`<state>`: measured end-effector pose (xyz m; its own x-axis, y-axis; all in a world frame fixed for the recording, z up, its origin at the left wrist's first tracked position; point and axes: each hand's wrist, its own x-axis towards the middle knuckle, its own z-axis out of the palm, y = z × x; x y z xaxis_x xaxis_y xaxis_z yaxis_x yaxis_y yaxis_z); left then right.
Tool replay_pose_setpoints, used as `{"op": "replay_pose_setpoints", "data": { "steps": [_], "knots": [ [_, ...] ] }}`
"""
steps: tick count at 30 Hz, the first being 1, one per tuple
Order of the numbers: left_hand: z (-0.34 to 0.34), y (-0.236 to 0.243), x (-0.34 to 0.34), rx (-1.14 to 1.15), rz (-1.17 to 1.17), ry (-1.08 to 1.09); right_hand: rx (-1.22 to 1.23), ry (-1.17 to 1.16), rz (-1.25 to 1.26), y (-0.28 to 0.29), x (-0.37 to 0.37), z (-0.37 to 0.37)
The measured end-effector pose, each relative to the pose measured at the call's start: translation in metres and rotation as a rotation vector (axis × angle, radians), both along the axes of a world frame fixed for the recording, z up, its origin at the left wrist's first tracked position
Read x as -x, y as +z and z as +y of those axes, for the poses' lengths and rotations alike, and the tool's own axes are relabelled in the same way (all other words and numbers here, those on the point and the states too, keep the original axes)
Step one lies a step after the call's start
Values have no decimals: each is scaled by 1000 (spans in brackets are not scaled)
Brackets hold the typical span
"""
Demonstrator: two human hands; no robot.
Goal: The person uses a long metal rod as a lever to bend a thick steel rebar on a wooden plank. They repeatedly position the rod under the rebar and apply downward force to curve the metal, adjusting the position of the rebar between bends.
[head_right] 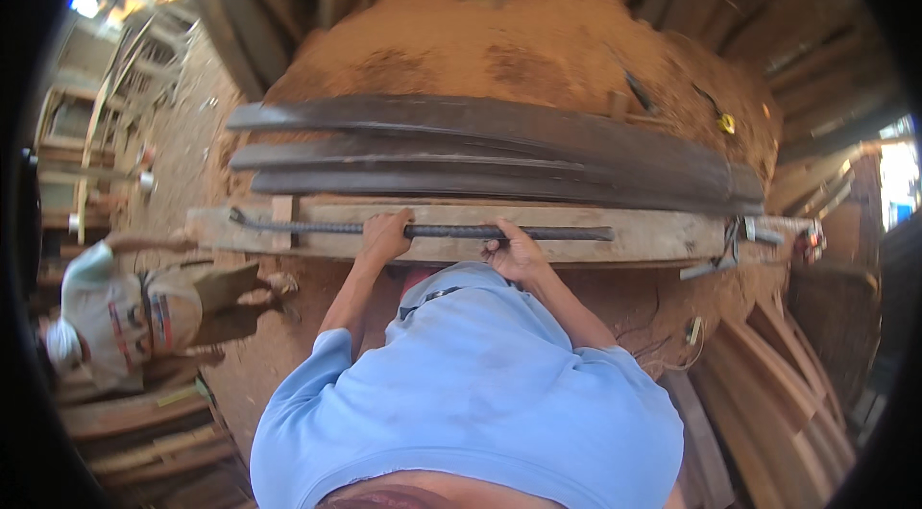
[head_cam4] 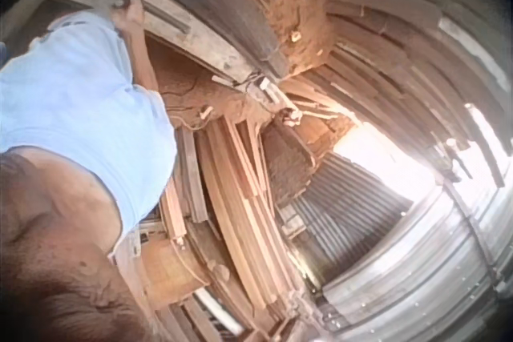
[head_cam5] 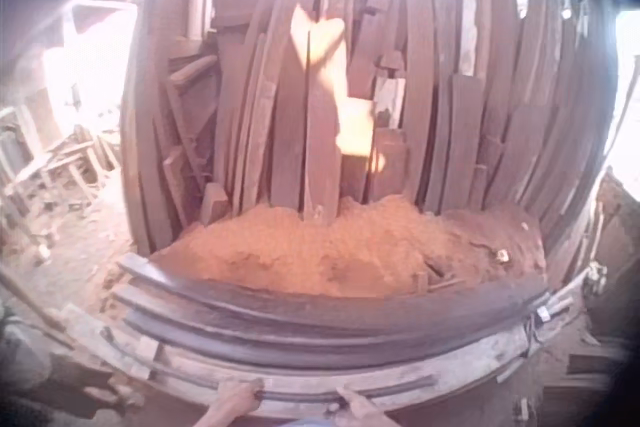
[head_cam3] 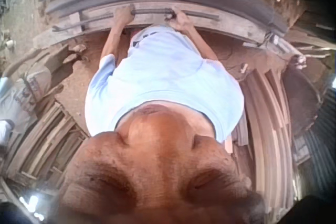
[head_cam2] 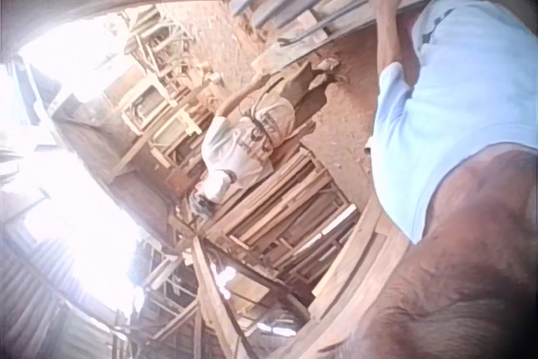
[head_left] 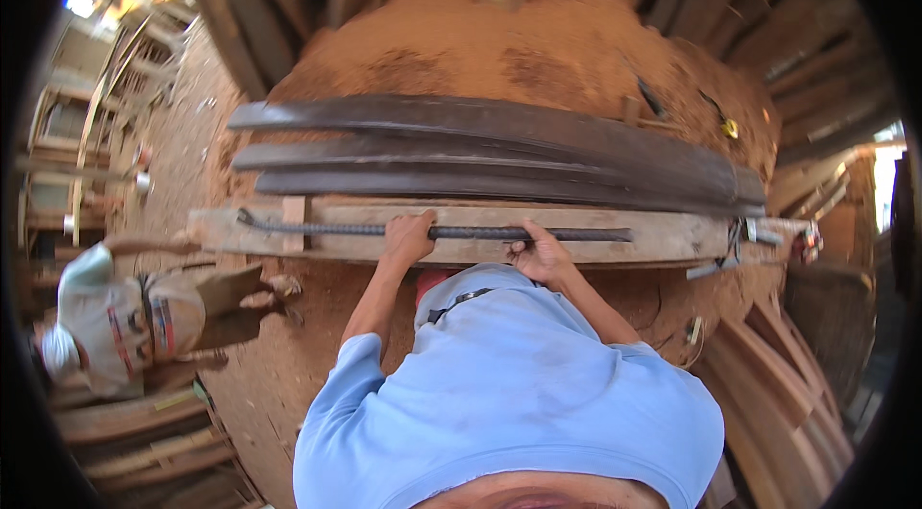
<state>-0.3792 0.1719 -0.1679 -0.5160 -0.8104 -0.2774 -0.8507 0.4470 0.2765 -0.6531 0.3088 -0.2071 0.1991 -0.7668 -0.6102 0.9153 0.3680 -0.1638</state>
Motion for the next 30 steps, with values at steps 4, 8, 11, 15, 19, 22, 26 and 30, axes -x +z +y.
{"op": "replay_pose_setpoints", "data": {
  "steps": [4,8,11,15,19,22,26,30],
  "knots": [
    [8,-19,9,-72,-55,-30,-303,-126,-29,-6,-4,13],
    [7,-31,14,-106,-84,-9,-384,-108,24,-25,-4,19],
    [-1,-40,15,-170,-135,-41,-414,-106,41,-42,-4,14],
    [-8,-49,12,-150,-163,-94,-372,2,266,-47,-7,6],
    [-10,-54,4,-209,-174,-136,-280,118,539,-32,0,1],
    [-14,-53,11,-191,-115,-167,-163,136,857,-20,-5,-12],
    [-9,-56,10,-155,-63,-195,-47,267,995,-22,-15,-25],
    [-9,-44,15,-182,-123,-152,12,255,958,2,-1,-26]
  ]
}}
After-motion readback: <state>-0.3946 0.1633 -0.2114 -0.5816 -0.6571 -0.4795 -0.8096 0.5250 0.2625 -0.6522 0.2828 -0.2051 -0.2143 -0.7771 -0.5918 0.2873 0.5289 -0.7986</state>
